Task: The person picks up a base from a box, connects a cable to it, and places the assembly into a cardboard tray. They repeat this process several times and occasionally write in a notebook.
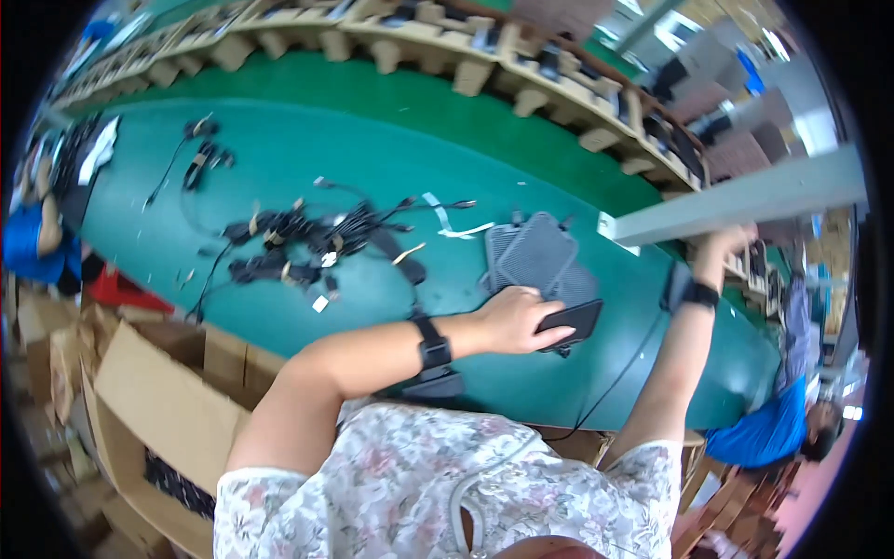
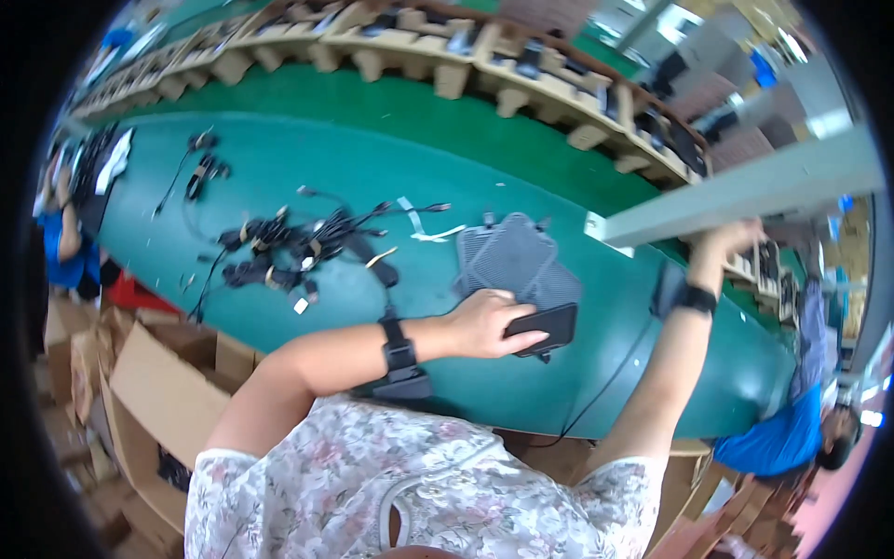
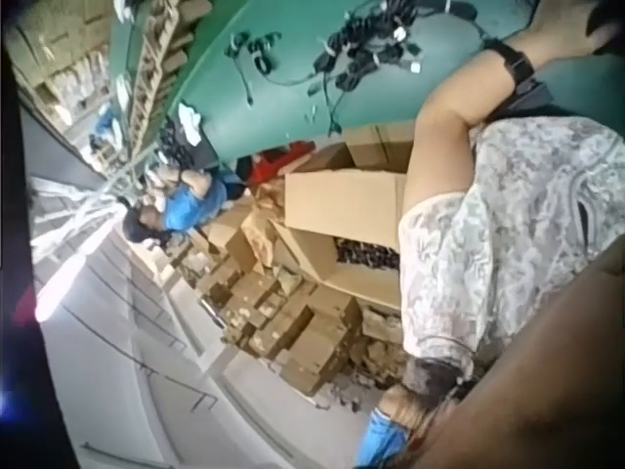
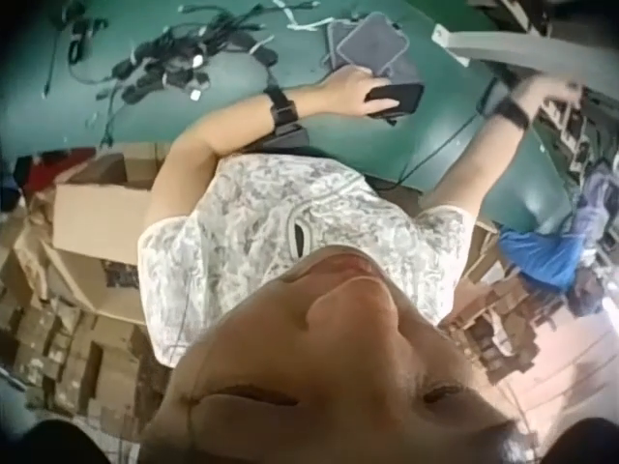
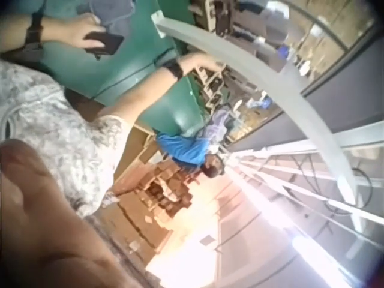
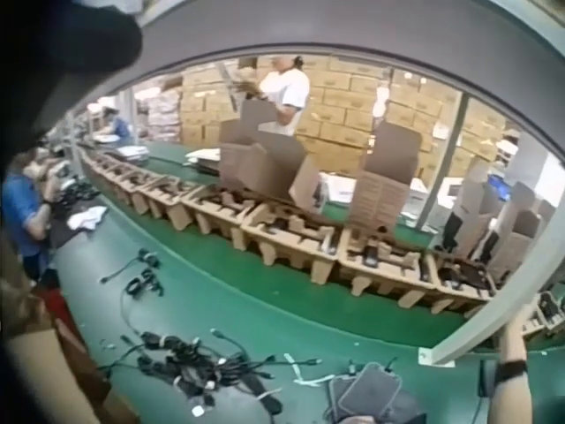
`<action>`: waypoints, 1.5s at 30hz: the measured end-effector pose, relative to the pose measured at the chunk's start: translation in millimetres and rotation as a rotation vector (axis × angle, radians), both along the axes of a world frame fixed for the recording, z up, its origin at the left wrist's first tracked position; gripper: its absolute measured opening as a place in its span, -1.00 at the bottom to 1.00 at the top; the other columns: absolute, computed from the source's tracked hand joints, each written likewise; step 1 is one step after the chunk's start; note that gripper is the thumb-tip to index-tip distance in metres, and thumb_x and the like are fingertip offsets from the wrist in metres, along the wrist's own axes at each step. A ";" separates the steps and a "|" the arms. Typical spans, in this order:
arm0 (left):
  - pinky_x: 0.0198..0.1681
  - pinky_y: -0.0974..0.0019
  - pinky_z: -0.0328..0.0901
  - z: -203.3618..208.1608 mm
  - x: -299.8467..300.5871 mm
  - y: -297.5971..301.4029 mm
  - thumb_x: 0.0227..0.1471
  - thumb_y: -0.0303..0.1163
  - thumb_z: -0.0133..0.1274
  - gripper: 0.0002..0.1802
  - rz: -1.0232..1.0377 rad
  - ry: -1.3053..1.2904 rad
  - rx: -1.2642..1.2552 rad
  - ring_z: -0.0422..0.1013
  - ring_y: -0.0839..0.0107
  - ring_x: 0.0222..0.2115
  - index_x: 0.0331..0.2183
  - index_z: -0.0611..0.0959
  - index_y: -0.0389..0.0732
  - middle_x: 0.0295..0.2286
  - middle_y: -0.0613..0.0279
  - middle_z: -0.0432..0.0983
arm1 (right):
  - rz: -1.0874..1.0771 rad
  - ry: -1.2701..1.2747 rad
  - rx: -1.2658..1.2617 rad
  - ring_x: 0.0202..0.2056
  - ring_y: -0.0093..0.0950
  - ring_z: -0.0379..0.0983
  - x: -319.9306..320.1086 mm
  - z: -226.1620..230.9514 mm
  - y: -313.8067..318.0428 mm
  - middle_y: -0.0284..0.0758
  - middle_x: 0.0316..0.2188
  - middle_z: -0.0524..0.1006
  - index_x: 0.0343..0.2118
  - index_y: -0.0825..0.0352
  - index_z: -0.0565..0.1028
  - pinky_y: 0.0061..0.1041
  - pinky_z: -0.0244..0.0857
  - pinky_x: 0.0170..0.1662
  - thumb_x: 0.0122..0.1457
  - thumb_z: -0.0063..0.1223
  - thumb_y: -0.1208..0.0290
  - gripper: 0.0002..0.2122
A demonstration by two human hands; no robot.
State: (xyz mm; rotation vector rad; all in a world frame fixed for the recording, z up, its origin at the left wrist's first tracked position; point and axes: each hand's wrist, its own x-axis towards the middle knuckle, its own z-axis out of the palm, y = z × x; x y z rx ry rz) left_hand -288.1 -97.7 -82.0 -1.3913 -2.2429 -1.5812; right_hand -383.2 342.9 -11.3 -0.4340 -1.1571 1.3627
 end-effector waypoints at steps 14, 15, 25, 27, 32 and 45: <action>-0.36 0.13 0.32 26.5 16.2 -44.8 -0.11 -0.27 0.06 -0.44 0.057 -0.504 -0.338 0.43 0.04 -0.41 -0.10 0.29 -0.35 -0.51 -0.14 0.43 | 1.146 -1.195 1.578 -0.37 -0.20 0.44 54.4 62.2 -440.5 -0.15 -0.43 0.51 -0.36 0.34 0.49 -0.34 0.32 -0.34 0.01 0.08 0.25 -0.75; -0.34 0.16 0.34 24.3 13.5 -50.8 -0.11 -0.31 0.07 -0.43 0.063 -0.536 -0.397 0.44 0.06 -0.38 -0.08 0.27 -0.36 -0.44 -0.15 0.43 | 1.111 -1.231 1.602 -0.36 -0.20 0.44 44.9 42.4 -449.6 -0.16 -0.44 0.51 -0.36 0.33 0.49 -0.32 0.31 -0.34 -0.02 0.11 0.20 -0.72; -0.14 0.25 0.28 47.6 12.3 -158.2 -0.15 -0.54 0.06 -0.45 0.259 -0.138 0.142 0.33 0.17 -0.17 -0.05 0.32 -0.29 -0.18 0.01 0.33 | 0.854 -1.061 1.929 -0.40 -0.22 0.40 22.3 47.6 -430.6 -0.24 -0.50 0.48 -0.35 0.31 0.48 -0.30 0.28 -0.34 -0.07 0.12 0.35 -0.78; -0.11 0.24 0.27 75.1 -4.9 -179.5 -0.18 -0.52 0.10 -0.45 0.523 0.263 0.175 0.27 0.18 -0.07 -0.06 0.37 -0.24 -0.09 0.04 0.29 | 0.743 -0.884 2.079 -0.43 -0.22 0.39 31.7 77.4 -426.9 -0.28 -0.51 0.47 -0.36 0.31 0.48 -0.33 0.29 -0.32 -0.06 0.07 0.45 -0.83; -0.12 0.16 0.25 60.5 -72.3 -167.3 -0.10 -0.45 0.01 -0.56 0.604 0.427 -0.055 0.30 0.15 -0.11 -0.10 0.41 -0.24 -0.07 0.02 0.30 | 0.763 -0.709 1.900 -0.37 -0.30 0.38 60.9 129.5 -431.0 -0.34 -0.47 0.45 -0.34 0.34 0.46 -0.44 0.29 -0.25 -0.04 0.03 0.58 -0.85; -0.50 0.44 0.27 98.9 -42.4 -80.4 0.19 -0.19 -0.27 -0.69 -0.596 -1.333 0.394 0.34 0.51 -0.58 -0.26 0.44 -0.21 -0.57 0.28 0.42 | 0.286 -0.601 1.310 -0.07 -0.29 0.30 97.5 84.9 -377.7 -0.14 -0.10 0.37 -0.08 0.34 0.34 -0.38 0.21 0.00 0.03 0.00 0.50 -0.66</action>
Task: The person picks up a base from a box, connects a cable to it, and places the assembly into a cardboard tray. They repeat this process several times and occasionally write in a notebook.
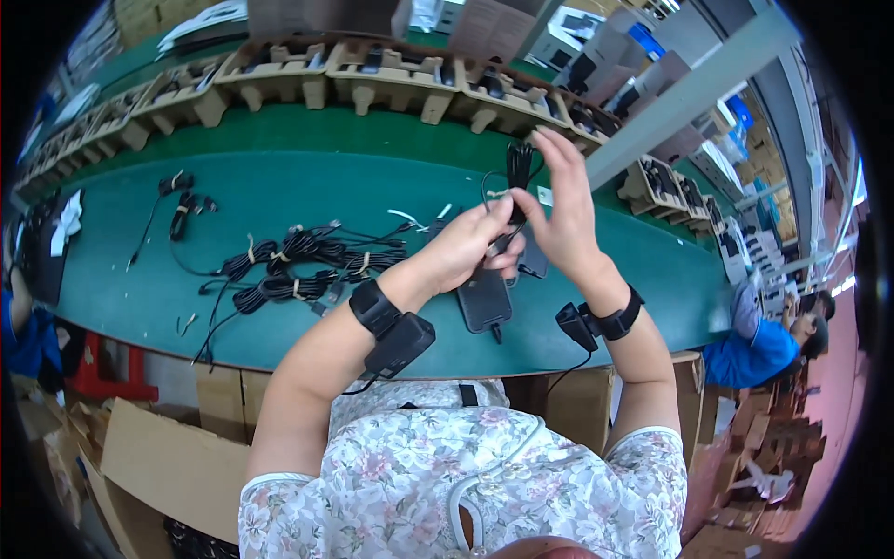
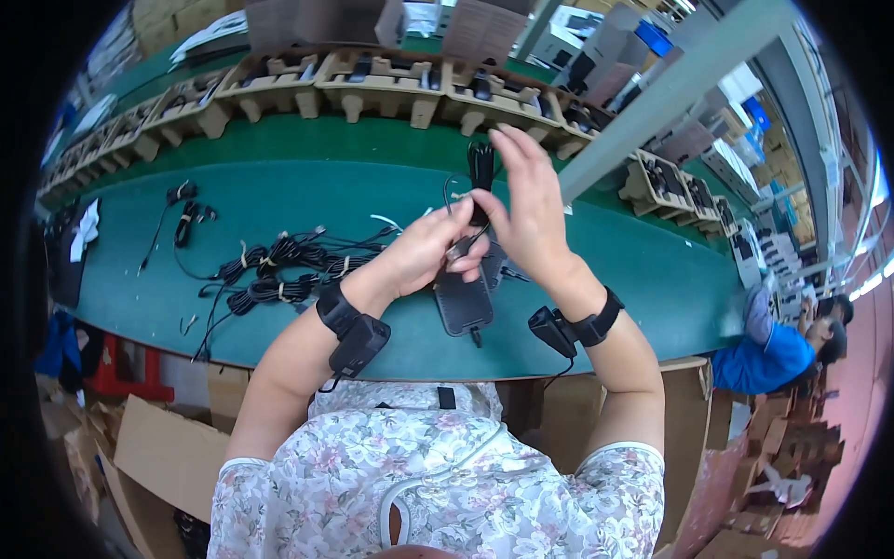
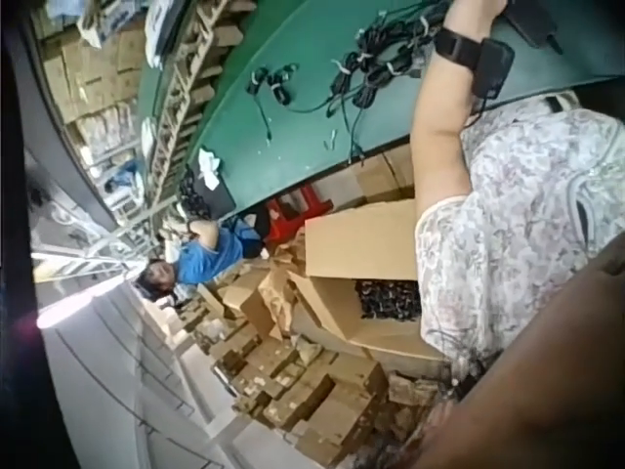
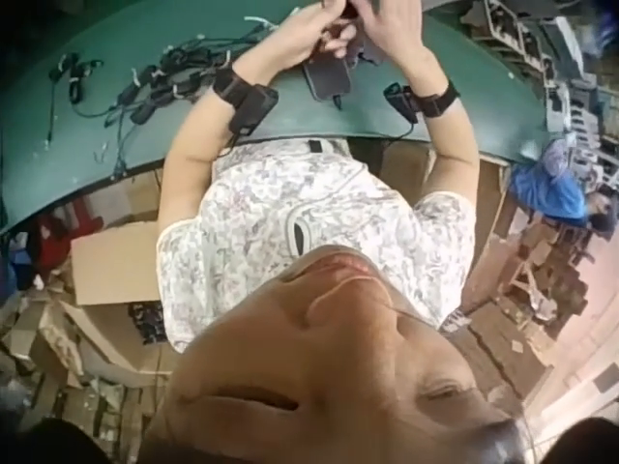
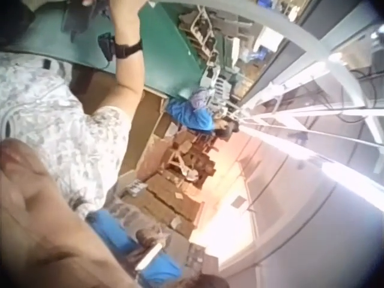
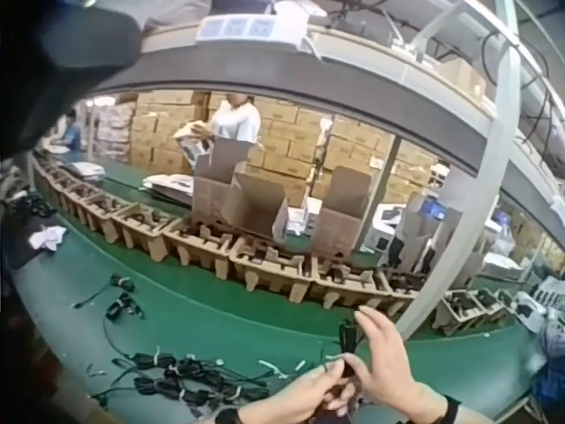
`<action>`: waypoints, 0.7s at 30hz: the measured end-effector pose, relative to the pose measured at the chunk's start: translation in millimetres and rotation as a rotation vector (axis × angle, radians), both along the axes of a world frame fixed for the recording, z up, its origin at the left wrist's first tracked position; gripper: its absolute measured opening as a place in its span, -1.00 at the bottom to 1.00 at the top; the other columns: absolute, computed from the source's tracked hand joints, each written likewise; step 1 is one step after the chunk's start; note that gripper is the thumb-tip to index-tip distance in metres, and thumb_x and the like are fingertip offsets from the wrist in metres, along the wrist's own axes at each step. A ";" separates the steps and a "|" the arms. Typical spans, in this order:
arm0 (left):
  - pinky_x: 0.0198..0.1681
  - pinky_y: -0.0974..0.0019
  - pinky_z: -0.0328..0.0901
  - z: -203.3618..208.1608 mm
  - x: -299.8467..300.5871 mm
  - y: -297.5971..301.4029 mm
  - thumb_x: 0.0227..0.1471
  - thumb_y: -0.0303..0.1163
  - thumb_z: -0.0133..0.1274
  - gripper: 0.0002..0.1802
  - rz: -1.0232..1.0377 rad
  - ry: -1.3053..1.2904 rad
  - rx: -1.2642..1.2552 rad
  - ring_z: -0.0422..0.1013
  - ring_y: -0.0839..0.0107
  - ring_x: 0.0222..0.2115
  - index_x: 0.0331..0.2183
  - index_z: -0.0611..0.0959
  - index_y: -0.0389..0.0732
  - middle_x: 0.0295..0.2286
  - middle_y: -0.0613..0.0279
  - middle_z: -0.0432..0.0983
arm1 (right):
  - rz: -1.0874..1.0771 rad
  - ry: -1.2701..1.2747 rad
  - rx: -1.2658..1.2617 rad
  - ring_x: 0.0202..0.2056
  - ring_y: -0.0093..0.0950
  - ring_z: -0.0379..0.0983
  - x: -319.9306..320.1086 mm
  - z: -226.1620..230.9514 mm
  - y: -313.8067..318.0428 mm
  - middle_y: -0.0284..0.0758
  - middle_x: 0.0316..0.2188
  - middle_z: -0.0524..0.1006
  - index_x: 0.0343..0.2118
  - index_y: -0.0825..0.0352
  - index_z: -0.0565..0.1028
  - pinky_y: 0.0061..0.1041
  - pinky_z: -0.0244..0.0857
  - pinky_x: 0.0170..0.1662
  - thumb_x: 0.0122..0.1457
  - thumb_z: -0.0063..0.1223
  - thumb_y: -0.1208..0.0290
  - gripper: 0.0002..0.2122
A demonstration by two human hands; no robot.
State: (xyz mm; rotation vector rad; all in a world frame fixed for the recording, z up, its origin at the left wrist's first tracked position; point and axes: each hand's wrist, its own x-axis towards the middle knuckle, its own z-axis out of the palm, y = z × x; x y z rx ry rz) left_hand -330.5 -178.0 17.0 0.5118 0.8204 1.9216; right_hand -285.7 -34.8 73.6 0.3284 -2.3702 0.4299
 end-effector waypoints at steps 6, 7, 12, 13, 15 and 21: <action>-0.65 0.56 0.14 -26.2 -2.1 27.2 0.17 -0.14 -0.20 -0.69 -0.350 0.346 -0.277 0.08 0.72 -0.72 -0.40 0.42 -0.19 -0.62 0.41 0.29 | 0.295 -0.367 0.388 -0.07 -0.31 0.30 59.0 -15.7 33.0 -0.19 -0.12 0.36 0.04 0.29 0.25 -0.41 0.20 -0.04 -0.05 0.07 0.49 -0.49; -0.65 0.56 0.14 -27.7 -0.5 32.0 0.17 -0.14 -0.20 -0.69 -0.360 0.348 -0.284 0.08 0.72 -0.72 -0.40 0.42 -0.19 -0.62 0.41 0.29 | 0.287 -0.365 0.378 -0.07 -0.31 0.30 67.9 -16.8 36.1 -0.19 -0.12 0.36 0.04 0.29 0.25 -0.41 0.20 -0.04 -0.05 0.07 0.49 -0.49; -0.60 0.51 0.19 -42.4 5.1 61.3 0.15 -0.21 -0.15 -0.74 -0.328 0.342 -0.188 0.21 0.65 -0.68 -0.40 0.43 -0.22 -0.61 0.38 0.33 | -0.029 -0.548 0.263 -0.32 -0.32 0.42 94.6 -18.8 74.8 -0.25 -0.37 0.46 -0.11 0.30 0.36 -0.45 0.29 -0.26 -0.04 0.07 0.46 -0.63; -0.58 0.49 0.20 -49.8 4.5 66.1 0.14 -0.24 -0.13 -0.76 -0.171 0.431 -0.201 0.24 0.63 -0.66 -0.40 0.43 -0.23 -0.61 0.37 0.34 | -0.051 -0.439 0.221 -0.43 -0.32 0.44 96.6 -20.0 89.9 -0.26 -0.47 0.48 -0.18 0.31 0.41 -0.47 0.31 -0.35 -0.02 0.04 0.48 -0.71; -0.57 0.46 0.22 -65.6 -2.2 70.4 0.13 -0.27 -0.11 -0.78 -0.003 0.513 -0.215 0.28 0.60 -0.64 -0.41 0.43 -0.24 -0.61 0.36 0.35 | -0.294 -0.344 0.178 -0.56 -0.41 0.41 95.7 -9.4 122.7 -0.29 -0.63 0.42 -0.29 0.32 0.44 -0.53 0.29 -0.46 0.07 -0.05 0.48 -0.86; -0.44 0.28 0.27 -92.6 -29.5 73.6 0.04 -0.40 -0.05 -0.87 0.644 1.196 -0.411 0.37 0.30 -0.50 -0.43 0.46 -0.27 -0.54 0.19 0.39 | -0.410 -0.142 0.196 -0.57 -0.55 0.37 19.4 3.2 280.0 -0.30 -0.65 0.42 -0.23 0.38 0.41 -0.59 0.26 -0.48 0.19 -0.17 0.38 -0.80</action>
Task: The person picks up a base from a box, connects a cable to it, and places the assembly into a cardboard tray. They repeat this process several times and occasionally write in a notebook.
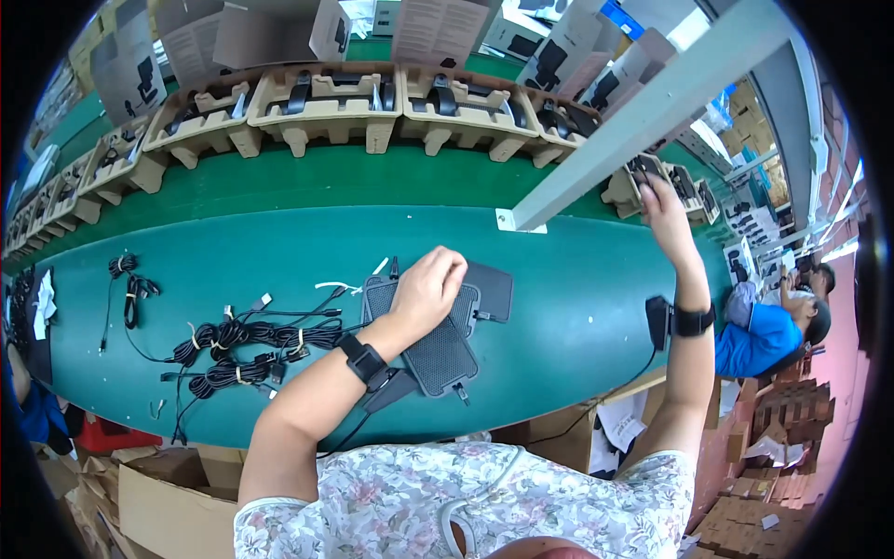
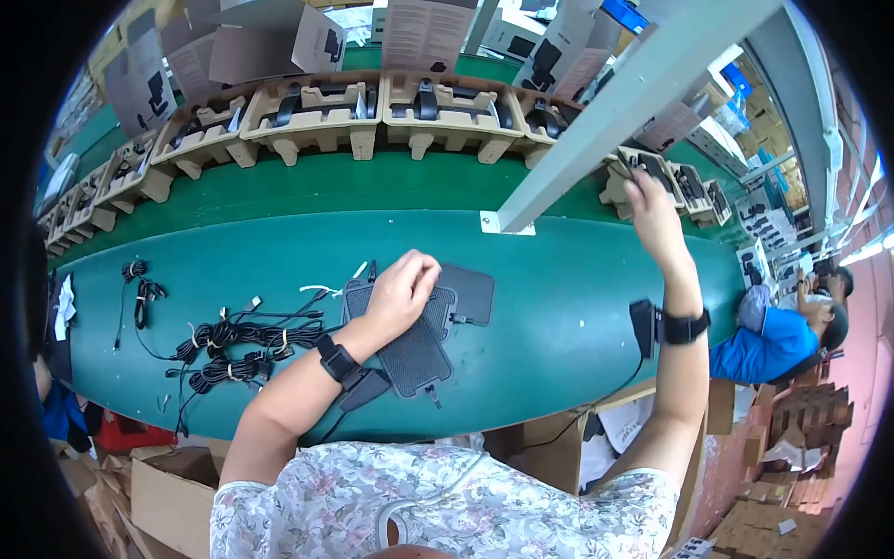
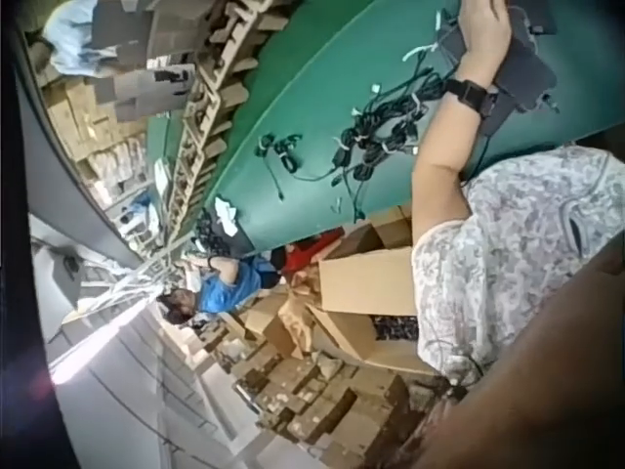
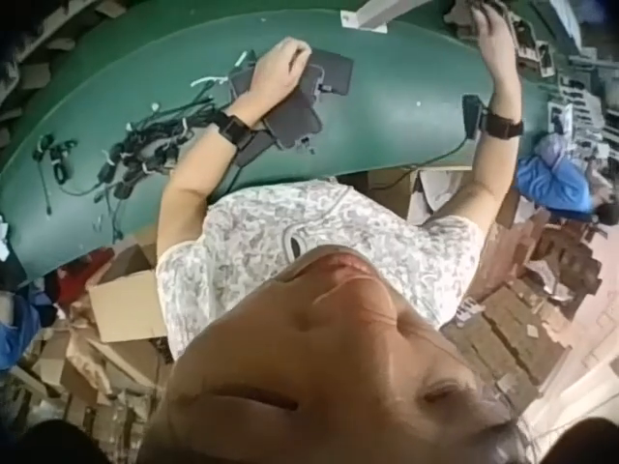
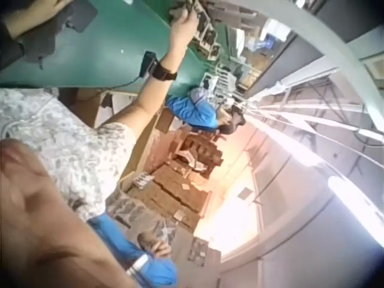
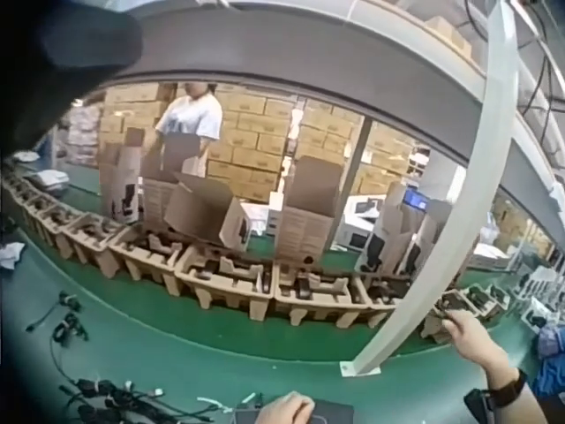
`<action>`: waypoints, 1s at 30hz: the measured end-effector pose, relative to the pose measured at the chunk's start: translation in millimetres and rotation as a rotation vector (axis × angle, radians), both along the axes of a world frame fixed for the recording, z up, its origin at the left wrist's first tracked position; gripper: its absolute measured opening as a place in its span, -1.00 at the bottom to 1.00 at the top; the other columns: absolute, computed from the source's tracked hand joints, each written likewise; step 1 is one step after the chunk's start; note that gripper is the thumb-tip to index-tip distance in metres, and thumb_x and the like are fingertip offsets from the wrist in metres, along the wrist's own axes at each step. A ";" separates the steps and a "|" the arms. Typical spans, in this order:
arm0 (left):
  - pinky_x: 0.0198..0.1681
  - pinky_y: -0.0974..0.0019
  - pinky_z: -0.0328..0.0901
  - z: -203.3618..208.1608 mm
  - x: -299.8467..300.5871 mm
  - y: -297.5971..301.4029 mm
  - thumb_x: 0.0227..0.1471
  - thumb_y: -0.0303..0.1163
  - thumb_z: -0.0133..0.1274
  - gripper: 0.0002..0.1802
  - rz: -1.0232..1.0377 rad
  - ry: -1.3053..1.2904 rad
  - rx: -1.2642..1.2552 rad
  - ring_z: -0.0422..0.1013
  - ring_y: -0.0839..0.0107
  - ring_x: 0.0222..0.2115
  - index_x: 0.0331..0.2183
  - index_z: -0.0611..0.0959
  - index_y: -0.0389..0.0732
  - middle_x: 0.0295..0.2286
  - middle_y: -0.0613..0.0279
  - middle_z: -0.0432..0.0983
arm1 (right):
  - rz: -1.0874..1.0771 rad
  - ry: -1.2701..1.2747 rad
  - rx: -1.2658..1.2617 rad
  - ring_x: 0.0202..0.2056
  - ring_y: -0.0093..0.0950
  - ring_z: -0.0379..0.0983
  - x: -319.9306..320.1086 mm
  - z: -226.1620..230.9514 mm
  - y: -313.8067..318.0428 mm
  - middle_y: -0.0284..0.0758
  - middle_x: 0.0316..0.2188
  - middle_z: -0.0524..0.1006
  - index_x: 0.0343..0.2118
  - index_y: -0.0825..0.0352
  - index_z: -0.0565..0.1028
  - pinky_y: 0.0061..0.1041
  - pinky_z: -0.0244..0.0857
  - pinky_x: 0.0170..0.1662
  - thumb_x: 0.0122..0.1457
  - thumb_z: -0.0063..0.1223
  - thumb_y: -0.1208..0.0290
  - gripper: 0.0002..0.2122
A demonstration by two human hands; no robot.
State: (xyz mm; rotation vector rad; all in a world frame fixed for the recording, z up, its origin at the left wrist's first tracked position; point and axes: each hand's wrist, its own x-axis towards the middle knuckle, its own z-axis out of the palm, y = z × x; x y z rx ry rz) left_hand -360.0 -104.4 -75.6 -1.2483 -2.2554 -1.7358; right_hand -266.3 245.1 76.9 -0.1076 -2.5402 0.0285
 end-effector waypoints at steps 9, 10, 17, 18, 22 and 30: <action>-0.40 0.21 0.27 -2.7 -10.0 -4.7 -0.03 -0.47 -0.02 -0.93 0.042 0.080 -0.017 0.36 0.16 -0.46 -0.48 0.47 -0.26 -0.50 0.14 0.39 | -0.170 -0.302 -0.225 -0.63 -0.49 0.43 -206.1 -3.7 5.2 -0.32 -0.69 0.44 -0.46 0.39 0.40 -0.51 0.29 -0.63 0.13 -0.06 0.34 -0.81; -0.40 0.21 0.27 -3.2 -11.7 -4.5 -0.03 -0.47 -0.02 -0.93 0.052 0.081 -0.016 0.36 0.16 -0.46 -0.48 0.47 -0.26 -0.50 0.14 0.39 | -0.268 -0.486 -0.422 -0.65 -0.50 0.44 -220.3 -4.7 7.3 -0.30 -0.71 0.44 -0.46 0.38 0.39 -0.52 0.28 -0.67 0.12 -0.05 0.32 -0.80; -0.43 0.21 0.28 -4.0 -19.5 -2.3 -0.05 -0.49 0.00 -0.94 0.037 0.058 -0.054 0.36 0.18 -0.47 -0.48 0.47 -0.26 -0.51 0.15 0.39 | -0.261 -0.680 -0.446 -0.64 -0.45 0.45 -302.0 -37.1 38.7 -0.22 -0.70 0.43 -0.44 0.41 0.40 -0.48 0.28 -0.67 0.10 -0.04 0.27 -0.76; -0.43 0.21 0.28 -3.9 -21.2 -2.8 -0.05 -0.49 0.00 -0.94 0.045 0.056 -0.062 0.36 0.18 -0.47 -0.48 0.47 -0.26 -0.51 0.15 0.39 | -0.256 -0.658 -0.530 -0.61 -0.40 0.47 -312.1 -40.9 36.7 -0.17 -0.68 0.45 -0.44 0.42 0.41 -0.43 0.31 -0.63 0.11 -0.05 0.27 -0.75; -0.43 0.22 0.28 -5.1 -21.3 -3.5 -0.05 -0.49 0.00 -0.94 0.051 0.074 -0.021 0.36 0.19 -0.48 -0.48 0.47 -0.26 -0.51 0.15 0.39 | -0.351 0.134 -0.014 -0.44 -0.15 0.47 -329.0 -110.3 54.6 -0.03 -0.56 0.47 -0.44 0.46 0.41 -0.25 0.35 -0.40 0.13 -0.12 0.29 -0.74; -0.44 0.22 0.28 -14.1 -18.5 -11.1 -0.02 -0.46 -0.03 -0.92 0.059 0.046 -0.051 0.34 0.19 -0.49 -0.49 0.44 -0.25 -0.51 0.16 0.35 | -0.261 -0.065 0.120 -0.22 -0.01 0.38 -278.1 -95.4 25.5 0.04 -0.26 0.45 -0.30 0.34 0.46 -0.22 0.26 -0.11 0.12 -0.17 0.27 -0.74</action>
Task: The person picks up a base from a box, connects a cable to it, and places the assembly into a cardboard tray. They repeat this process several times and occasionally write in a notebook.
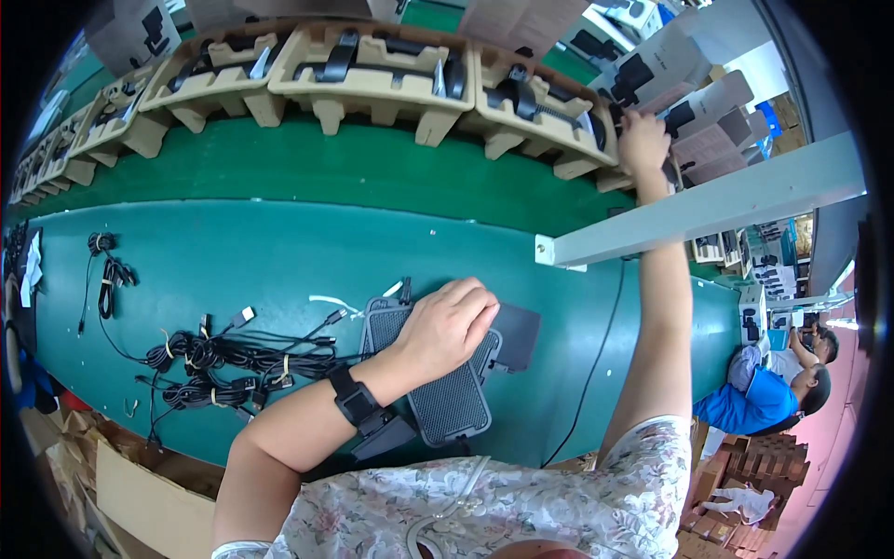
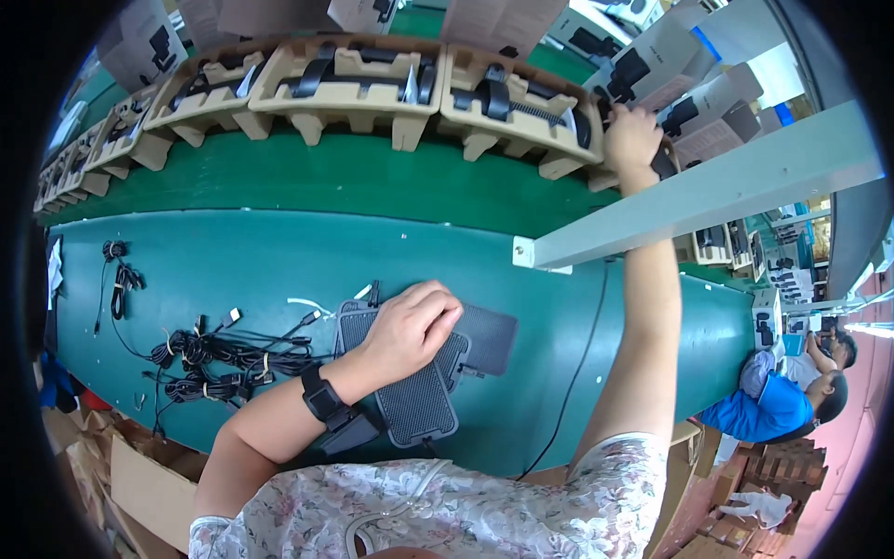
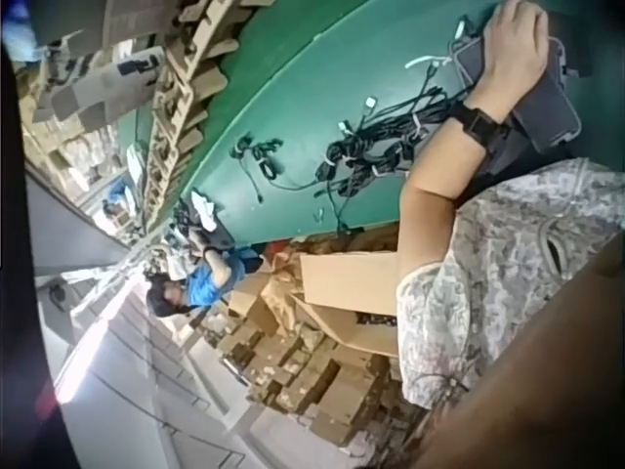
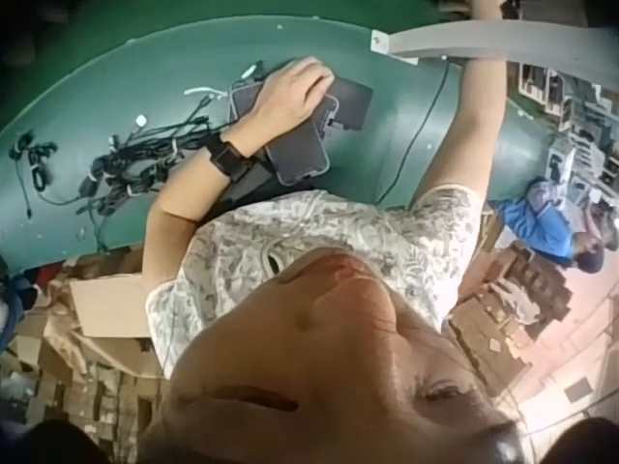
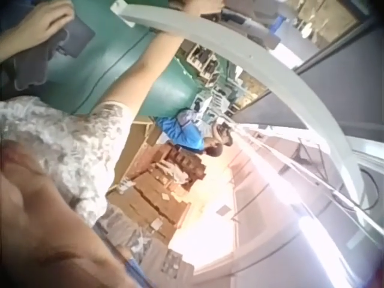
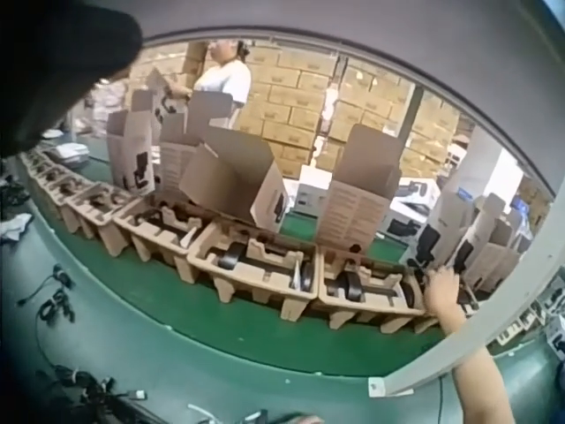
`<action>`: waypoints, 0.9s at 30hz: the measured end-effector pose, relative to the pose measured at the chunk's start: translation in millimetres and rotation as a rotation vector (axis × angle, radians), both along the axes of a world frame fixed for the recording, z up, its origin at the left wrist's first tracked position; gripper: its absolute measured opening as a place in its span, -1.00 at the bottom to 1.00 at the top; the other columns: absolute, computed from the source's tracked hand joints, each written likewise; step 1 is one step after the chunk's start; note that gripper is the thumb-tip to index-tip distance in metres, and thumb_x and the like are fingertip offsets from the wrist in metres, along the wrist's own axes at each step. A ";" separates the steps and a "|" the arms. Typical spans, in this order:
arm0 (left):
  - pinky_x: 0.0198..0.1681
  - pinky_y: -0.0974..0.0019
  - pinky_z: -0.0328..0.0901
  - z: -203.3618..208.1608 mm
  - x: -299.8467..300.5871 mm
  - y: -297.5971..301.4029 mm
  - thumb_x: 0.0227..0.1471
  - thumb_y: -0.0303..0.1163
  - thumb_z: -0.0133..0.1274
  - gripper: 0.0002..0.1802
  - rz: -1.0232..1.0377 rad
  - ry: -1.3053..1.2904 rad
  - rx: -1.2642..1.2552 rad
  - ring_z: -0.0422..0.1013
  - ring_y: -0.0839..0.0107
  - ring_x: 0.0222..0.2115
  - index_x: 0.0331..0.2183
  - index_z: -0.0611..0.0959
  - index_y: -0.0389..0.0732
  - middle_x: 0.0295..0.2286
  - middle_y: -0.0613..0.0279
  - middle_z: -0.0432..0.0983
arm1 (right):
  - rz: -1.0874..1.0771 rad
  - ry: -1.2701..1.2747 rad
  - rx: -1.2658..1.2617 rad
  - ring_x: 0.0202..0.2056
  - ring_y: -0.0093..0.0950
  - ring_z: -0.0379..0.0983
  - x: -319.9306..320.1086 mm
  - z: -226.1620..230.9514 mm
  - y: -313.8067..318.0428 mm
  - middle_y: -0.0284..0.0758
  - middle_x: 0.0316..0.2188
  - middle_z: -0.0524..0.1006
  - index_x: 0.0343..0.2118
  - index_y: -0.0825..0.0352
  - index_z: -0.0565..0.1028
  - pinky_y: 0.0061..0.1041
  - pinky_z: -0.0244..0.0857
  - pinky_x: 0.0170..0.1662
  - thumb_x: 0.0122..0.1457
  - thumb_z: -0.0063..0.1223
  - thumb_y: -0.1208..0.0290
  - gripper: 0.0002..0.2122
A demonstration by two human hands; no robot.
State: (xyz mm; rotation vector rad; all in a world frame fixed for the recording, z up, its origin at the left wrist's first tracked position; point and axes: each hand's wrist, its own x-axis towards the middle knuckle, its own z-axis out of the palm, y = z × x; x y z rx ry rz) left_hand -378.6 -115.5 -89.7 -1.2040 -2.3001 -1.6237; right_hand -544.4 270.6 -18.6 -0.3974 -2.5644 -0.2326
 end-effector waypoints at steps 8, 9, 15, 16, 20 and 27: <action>-0.44 0.22 0.28 -1.8 -6.9 2.8 -0.02 -0.48 -0.04 -0.92 -0.013 0.009 0.038 0.34 0.18 -0.50 -0.47 0.43 -0.27 -0.50 0.13 0.35 | 0.167 0.175 0.001 -0.25 -0.08 0.38 22.1 -10.6 17.0 -0.11 -0.27 0.45 -0.27 0.19 0.47 -0.21 0.27 -0.24 0.07 -0.22 0.47 -0.79; -0.46 0.24 0.28 -1.3 -8.0 2.8 -0.01 -0.48 -0.05 -0.93 -0.002 -0.052 0.068 0.34 0.19 -0.51 -0.46 0.43 -0.28 -0.50 0.13 0.35 | 0.218 0.142 0.033 -0.24 -0.09 0.37 23.4 -11.5 19.1 -0.14 -0.25 0.44 -0.25 0.17 0.46 -0.22 0.27 -0.23 0.07 -0.22 0.46 -0.78; -0.55 0.41 0.25 -7.1 -6.1 5.1 0.06 -0.49 -0.10 -0.94 0.000 -0.286 0.249 0.34 0.39 -0.59 -0.41 0.41 -0.28 -0.51 0.20 0.36 | 0.188 -0.169 0.135 -0.17 -0.16 0.35 22.3 -1.3 44.7 -0.30 -0.16 0.41 -0.16 0.09 0.46 -0.29 0.27 -0.17 0.11 -0.21 0.38 -0.74; -0.55 0.41 0.25 -7.4 -6.2 4.4 0.06 -0.49 -0.10 -0.94 0.001 -0.281 0.238 0.34 0.39 -0.59 -0.41 0.41 -0.28 -0.51 0.20 0.36 | 0.188 -0.163 0.125 -0.17 -0.16 0.35 25.7 -5.6 41.4 -0.30 -0.16 0.41 -0.16 0.09 0.46 -0.29 0.27 -0.17 0.11 -0.21 0.38 -0.74; -0.57 0.50 0.23 -10.5 -3.1 8.6 0.11 -0.46 -0.14 -0.92 -0.032 -0.458 0.433 0.32 0.56 -0.62 -0.37 0.39 -0.27 -0.53 0.26 0.38 | 0.268 0.385 0.122 -0.17 -0.17 0.37 63.7 -24.2 29.3 -0.23 -0.17 0.43 -0.12 0.22 0.43 -0.29 0.26 -0.15 0.12 -0.21 0.37 -0.72; -0.56 0.55 0.23 -13.7 -13.6 8.6 0.13 -0.45 -0.17 -0.90 -0.029 -0.389 0.479 0.31 0.63 -0.63 -0.30 0.36 -0.27 -0.55 0.26 0.40 | 0.142 0.165 -0.580 -0.38 -0.35 0.42 258.3 -41.3 -170.9 -0.22 -0.40 0.46 -0.26 0.29 0.36 -0.44 0.28 -0.32 0.17 -0.10 0.35 -0.85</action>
